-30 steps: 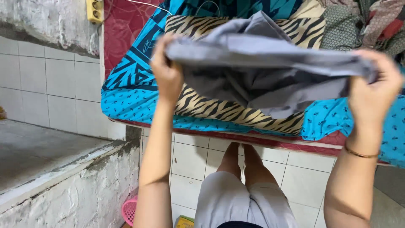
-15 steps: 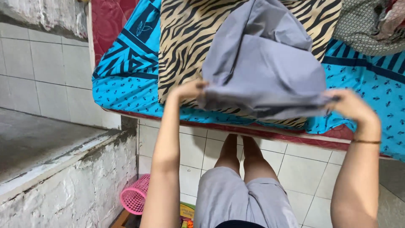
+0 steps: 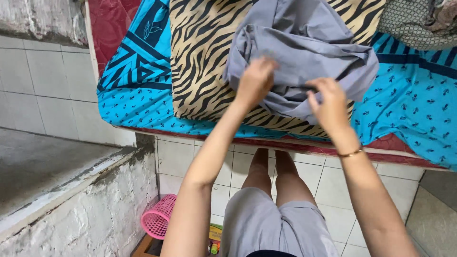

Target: The recorder is organizing a bed, including straightening a pillow and a small garment.

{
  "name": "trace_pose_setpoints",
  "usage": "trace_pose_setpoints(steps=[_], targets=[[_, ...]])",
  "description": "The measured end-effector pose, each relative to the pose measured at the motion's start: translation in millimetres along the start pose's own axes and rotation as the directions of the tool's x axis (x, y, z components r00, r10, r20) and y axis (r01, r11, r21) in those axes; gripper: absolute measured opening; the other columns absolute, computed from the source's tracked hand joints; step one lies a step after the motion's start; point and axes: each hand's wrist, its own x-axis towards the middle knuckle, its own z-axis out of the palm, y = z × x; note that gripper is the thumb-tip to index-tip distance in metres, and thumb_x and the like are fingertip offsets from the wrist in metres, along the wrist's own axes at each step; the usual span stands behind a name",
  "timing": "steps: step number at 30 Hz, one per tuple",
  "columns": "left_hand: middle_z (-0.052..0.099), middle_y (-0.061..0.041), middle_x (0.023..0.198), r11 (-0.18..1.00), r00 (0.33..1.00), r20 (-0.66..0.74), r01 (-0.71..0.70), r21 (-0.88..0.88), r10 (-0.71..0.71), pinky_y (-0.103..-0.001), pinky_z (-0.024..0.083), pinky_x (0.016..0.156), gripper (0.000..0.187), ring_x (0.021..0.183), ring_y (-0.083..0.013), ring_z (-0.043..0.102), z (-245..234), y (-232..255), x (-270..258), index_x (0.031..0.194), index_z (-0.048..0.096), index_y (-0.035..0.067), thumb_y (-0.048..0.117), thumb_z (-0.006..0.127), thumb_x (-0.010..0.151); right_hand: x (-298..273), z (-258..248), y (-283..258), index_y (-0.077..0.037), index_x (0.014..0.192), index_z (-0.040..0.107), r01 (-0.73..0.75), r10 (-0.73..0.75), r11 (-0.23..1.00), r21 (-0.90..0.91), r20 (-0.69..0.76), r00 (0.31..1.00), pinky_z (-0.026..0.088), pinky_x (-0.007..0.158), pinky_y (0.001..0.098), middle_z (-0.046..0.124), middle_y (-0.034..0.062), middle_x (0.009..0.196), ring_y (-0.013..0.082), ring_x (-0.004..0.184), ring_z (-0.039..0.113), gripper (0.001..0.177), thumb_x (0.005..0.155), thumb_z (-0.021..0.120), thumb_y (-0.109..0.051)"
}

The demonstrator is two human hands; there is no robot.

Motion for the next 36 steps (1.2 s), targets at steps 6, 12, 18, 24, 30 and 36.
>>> trace_pose_setpoints(steps=[6,12,18,24,30,36], targets=[[0.063,-0.005,0.116,0.956,0.96,0.262,-0.167,0.241,0.101,-0.041,0.05,0.095,0.03,0.111,-0.027,0.062,58.7,-16.6,-50.0,0.111,0.066,0.01,0.011,0.062,0.082,3.9,32.9,26.2,-0.006,0.116,0.071,0.078,-0.078,0.983,-0.167,0.008,0.997,0.048,0.101,0.0473,0.066,0.0149,0.121,0.0372,0.115,0.062,0.025,0.092,0.074,-0.011],[0.064,-0.007,0.121,0.962,0.953,0.3,-0.12,0.246,0.042,-0.042,0.051,0.098,0.032,0.11,-0.0275,0.064,77.8,-9.9,-67.7,0.118,0.064,0.01,0.009,0.06,0.086,16.6,41.2,55.4,-0.01,0.103,0.072,0.139,-0.16,0.925,-0.352,-0.03,0.987,0.043,0.104,0.0502,0.069,0.0102,0.108,0.0313,0.107,0.065,0.016,0.088,0.077,-0.013],[0.06,-0.021,0.131,0.991,0.995,-0.04,0.097,0.097,-0.093,-0.044,0.051,0.099,0.048,0.117,-0.0385,0.062,56.4,9.7,-48.5,0.132,0.055,0.0,0.008,0.061,0.085,33.2,1.2,0.7,-0.004,0.101,0.07,0.101,-0.107,0.99,-0.099,-0.055,0.993,0.05,0.089,0.0443,0.069,0.0126,0.1,0.035,0.095,0.066,0.008,0.097,0.076,-0.006],[0.066,-0.013,0.119,0.988,0.986,-0.127,0.121,0.094,-0.109,-0.042,0.054,0.096,0.033,0.11,-0.033,0.065,65.8,16.0,-2.1,0.124,0.061,0.005,0.009,0.063,0.092,47.0,-19.0,21.7,-0.002,0.106,0.071,0.039,-0.05,0.997,-0.066,-0.186,0.981,0.052,0.087,0.0413,0.069,0.0156,0.1,0.0326,0.097,0.068,0.005,0.104,0.071,0.003],[0.069,-0.006,0.112,0.981,0.989,-0.121,-0.064,0.183,0.087,-0.036,0.056,0.081,0.026,0.1,-0.0236,0.068,64.3,21.7,15.7,0.113,0.066,0.009,0.007,0.062,0.087,72.9,-39.5,51.8,0.001,0.105,0.068,0.097,-0.226,0.94,-0.327,-0.384,0.895,0.054,0.081,0.0411,0.066,0.0209,0.103,0.0357,0.093,0.066,0.025,0.081,0.073,0.006],[0.066,-0.006,0.099,0.973,0.995,0.095,-0.025,0.228,0.003,-0.037,0.058,0.076,0.018,0.095,-0.025,0.07,84.3,-14.9,-4.4,0.103,0.067,0.011,0.007,0.062,0.087,31.3,12.2,54.5,-0.004,0.113,0.072,0.026,-0.029,0.999,-0.048,-0.052,0.998,0.056,0.087,0.0424,0.071,0.0166,0.109,0.0345,0.099,0.069,0.014,0.099,0.072,0.0]])
